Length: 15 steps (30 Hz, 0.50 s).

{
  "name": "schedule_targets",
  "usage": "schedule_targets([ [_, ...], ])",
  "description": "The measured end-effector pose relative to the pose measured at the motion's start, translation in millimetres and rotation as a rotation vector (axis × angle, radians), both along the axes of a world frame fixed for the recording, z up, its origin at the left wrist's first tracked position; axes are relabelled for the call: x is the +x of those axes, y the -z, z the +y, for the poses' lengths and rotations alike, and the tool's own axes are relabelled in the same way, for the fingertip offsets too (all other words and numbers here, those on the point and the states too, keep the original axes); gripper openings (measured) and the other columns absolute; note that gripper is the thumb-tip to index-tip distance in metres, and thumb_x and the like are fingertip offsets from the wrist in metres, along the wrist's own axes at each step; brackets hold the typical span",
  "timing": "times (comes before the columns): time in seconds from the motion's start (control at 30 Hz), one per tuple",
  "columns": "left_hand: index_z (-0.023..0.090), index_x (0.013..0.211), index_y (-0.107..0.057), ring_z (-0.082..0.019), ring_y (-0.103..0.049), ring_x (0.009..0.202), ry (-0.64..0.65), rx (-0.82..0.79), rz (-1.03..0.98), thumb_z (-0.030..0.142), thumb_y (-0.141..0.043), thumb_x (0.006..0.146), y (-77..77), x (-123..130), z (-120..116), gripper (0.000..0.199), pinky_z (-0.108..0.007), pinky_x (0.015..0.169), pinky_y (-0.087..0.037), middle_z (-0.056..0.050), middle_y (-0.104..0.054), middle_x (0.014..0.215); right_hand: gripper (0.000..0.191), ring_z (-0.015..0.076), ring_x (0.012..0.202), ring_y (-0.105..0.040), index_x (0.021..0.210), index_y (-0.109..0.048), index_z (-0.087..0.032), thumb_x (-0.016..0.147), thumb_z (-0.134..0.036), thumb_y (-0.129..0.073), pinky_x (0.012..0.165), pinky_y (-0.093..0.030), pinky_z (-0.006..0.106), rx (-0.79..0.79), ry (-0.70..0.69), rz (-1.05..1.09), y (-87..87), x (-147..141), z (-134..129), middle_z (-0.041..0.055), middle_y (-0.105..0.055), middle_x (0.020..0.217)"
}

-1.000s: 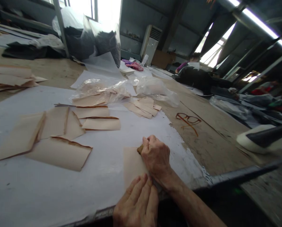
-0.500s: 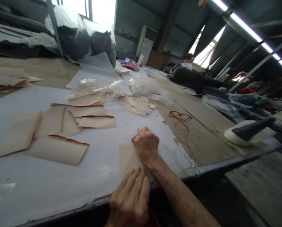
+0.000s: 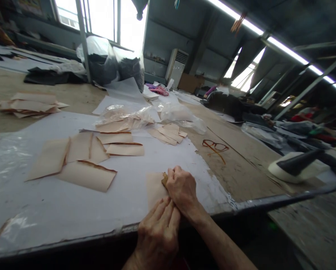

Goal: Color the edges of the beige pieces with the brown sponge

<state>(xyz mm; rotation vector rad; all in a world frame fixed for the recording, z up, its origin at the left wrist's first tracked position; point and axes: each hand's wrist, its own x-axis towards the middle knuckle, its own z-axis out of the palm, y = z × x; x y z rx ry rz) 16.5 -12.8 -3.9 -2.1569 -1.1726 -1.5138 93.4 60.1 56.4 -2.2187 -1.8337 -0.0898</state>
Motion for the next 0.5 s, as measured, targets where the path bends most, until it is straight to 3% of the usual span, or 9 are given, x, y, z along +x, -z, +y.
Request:
schedule_targets([
  [0.3, 0.009, 0.083, -0.061, -0.017, -0.060, 0.088, -0.003, 0.049, -0.010, -0.001, -0.033, 0.071, -0.3, 1.0, 3.1, 0.032, -0.028, 0.082, -0.047, -0.008, -0.066, 0.082, 0.027, 0.0187, 0.063, -0.061, 0.080, -0.057, -0.012, 0.085, -0.026, -0.034, 0.053, -0.036, 0.024, 0.044, 0.026, -0.170, 16.7, -6.5, 34.2, 0.0104, -0.063, 0.068],
  [0.4, 0.009, 0.083, -0.061, -0.018, -0.060, 0.087, 0.001, 0.042, -0.014, -0.002, -0.034, 0.070, 0.4, 1.5, 2.4, 0.032, -0.028, 0.081, -0.047, -0.008, -0.066, 0.082, 0.028, 0.0197, 0.064, -0.060, 0.082, -0.057, -0.011, 0.085, -0.026, -0.033, 0.053, -0.036, 0.025, 0.070, 0.048, -0.147, 18.3, -8.3, 45.3, 0.0111, -0.063, 0.070],
  [0.5, 0.009, 0.084, -0.061, -0.018, -0.060, 0.088, -0.004, 0.034, -0.020, -0.002, -0.035, 0.071, 0.5, 1.4, 1.4, 0.031, -0.028, 0.082, -0.047, -0.008, -0.066, 0.084, 0.031, 0.0208, 0.068, -0.060, 0.086, -0.058, -0.008, 0.086, -0.026, -0.032, 0.055, -0.036, 0.026, 0.083, 0.154, -0.009, 12.2, -4.0, 57.2, 0.0141, -0.063, 0.074],
])
